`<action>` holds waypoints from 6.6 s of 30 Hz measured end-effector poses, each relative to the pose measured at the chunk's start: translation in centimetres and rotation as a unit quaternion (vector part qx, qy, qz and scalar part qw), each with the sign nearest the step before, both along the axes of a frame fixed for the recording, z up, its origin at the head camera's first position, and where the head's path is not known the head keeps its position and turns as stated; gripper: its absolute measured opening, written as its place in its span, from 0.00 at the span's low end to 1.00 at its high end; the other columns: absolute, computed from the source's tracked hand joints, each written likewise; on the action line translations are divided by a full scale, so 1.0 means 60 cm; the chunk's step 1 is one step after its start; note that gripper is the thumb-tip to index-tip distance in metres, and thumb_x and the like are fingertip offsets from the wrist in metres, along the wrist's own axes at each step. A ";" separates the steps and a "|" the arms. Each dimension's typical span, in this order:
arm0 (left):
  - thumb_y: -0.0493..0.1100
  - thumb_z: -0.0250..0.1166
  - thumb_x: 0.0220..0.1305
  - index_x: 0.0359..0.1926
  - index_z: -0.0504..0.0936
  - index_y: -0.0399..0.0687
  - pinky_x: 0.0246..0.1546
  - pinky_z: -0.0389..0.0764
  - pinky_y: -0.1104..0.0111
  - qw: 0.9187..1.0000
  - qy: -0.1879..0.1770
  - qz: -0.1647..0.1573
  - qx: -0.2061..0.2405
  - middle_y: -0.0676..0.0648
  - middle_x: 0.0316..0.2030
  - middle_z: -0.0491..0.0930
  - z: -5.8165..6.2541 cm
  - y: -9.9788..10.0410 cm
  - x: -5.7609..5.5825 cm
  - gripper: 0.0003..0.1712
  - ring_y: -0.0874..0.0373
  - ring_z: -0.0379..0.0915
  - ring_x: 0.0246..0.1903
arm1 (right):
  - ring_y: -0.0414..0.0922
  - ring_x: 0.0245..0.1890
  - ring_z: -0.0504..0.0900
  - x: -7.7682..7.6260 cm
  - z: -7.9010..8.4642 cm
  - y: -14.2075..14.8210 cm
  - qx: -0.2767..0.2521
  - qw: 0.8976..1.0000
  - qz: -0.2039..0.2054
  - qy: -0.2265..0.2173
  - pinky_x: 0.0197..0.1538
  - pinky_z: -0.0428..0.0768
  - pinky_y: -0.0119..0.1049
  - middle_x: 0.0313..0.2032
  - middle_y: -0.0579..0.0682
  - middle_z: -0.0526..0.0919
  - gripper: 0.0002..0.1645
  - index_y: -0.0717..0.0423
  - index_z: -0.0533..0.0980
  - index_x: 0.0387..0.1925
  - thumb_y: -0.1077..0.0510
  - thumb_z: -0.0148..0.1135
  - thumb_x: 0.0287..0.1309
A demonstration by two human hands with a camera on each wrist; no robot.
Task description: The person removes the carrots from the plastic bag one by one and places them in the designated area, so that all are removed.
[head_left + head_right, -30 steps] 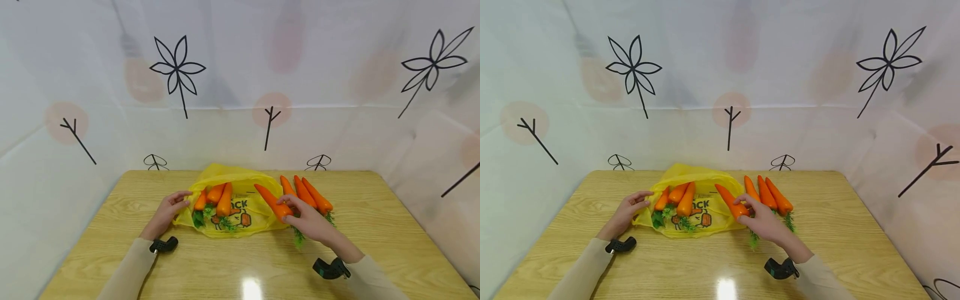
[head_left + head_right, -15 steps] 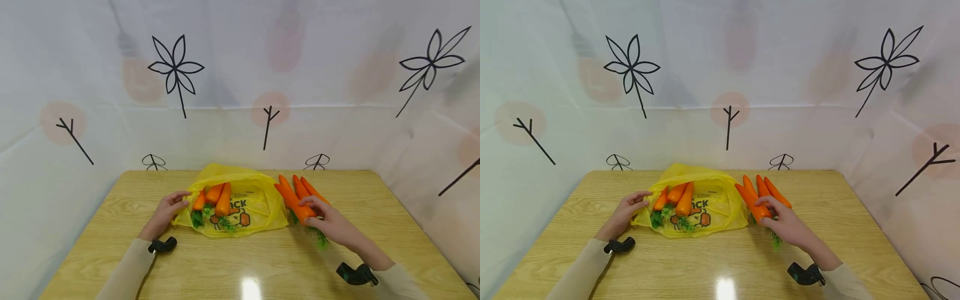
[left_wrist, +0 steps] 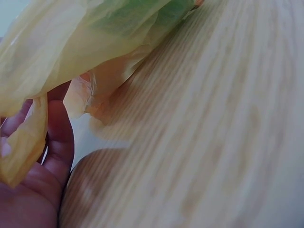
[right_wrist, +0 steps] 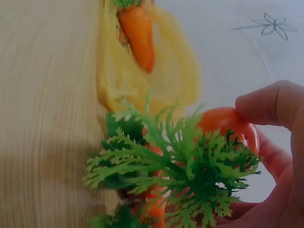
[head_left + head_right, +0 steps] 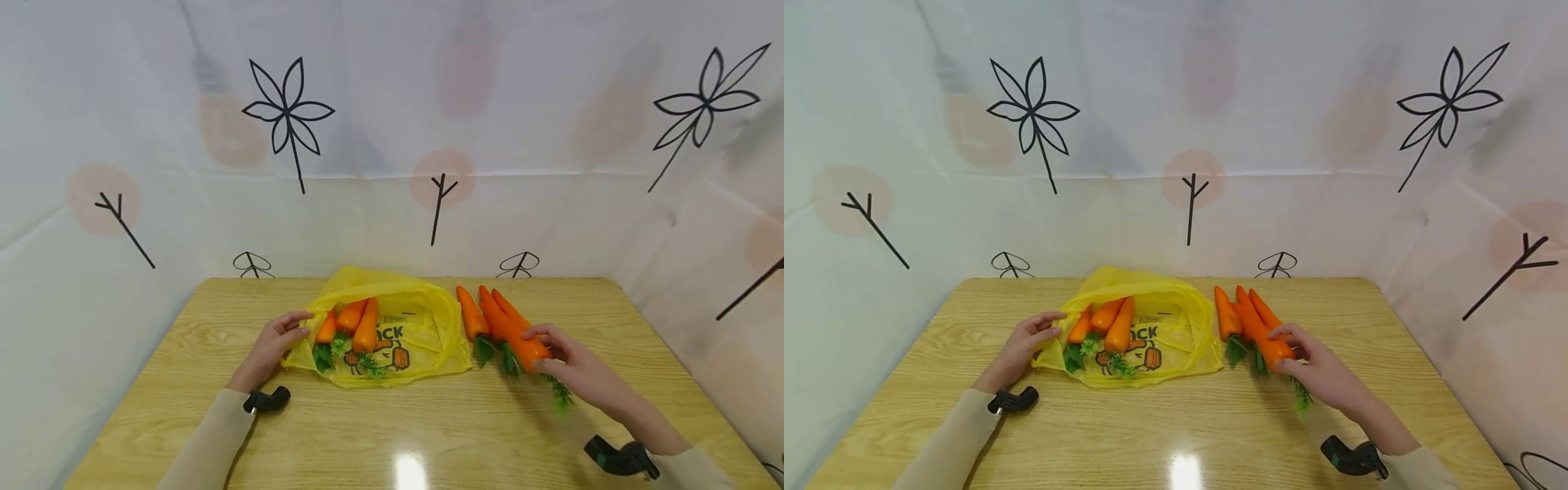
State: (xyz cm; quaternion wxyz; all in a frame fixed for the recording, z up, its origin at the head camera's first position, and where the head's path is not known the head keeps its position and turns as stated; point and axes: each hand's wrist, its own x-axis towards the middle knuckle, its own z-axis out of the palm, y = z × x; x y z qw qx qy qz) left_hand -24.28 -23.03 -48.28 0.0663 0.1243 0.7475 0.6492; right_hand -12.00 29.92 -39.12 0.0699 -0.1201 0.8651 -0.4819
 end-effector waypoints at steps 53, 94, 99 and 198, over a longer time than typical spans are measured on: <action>0.43 0.63 0.71 0.63 0.74 0.35 0.46 0.78 0.72 1.000 0.003 -0.002 -0.002 0.44 0.59 0.75 -0.002 -0.002 -0.004 0.24 0.62 0.75 0.48 | 0.67 0.58 0.72 -0.075 -0.096 0.128 0.081 0.993 -0.083 0.025 0.43 0.76 0.28 0.62 0.73 0.68 0.31 0.63 0.65 0.69 0.52 0.58 0.72; 0.45 0.63 0.71 0.64 0.75 0.38 0.48 0.76 0.73 1.000 -0.008 0.014 -0.021 0.39 0.66 0.69 0.007 0.002 0.001 0.25 0.61 0.72 0.53 | 0.69 0.61 0.66 -0.076 -0.066 0.108 0.075 0.990 -0.116 0.033 0.52 0.76 0.51 0.65 0.73 0.64 0.38 0.64 0.50 0.76 0.50 0.49 0.76; 0.45 0.63 0.71 0.64 0.75 0.38 0.48 0.77 0.72 1.000 -0.011 0.014 -0.018 0.39 0.66 0.69 0.008 0.003 0.002 0.25 0.61 0.73 0.53 | 0.66 0.60 0.67 -0.072 -0.046 0.084 0.071 0.990 -0.108 0.052 0.50 0.77 0.46 0.64 0.71 0.65 0.36 0.63 0.52 0.76 0.52 0.50 0.76; 0.46 0.63 0.71 0.64 0.75 0.37 0.51 0.74 0.75 1.000 -0.010 0.008 -0.026 0.37 0.65 0.69 0.005 0.002 0.001 0.27 0.68 0.68 0.57 | 0.51 0.41 0.73 -0.191 -0.067 -0.376 0.048 0.987 0.137 -0.072 0.42 0.72 0.45 0.49 0.52 0.75 0.24 0.48 0.70 0.59 0.48 0.65 0.65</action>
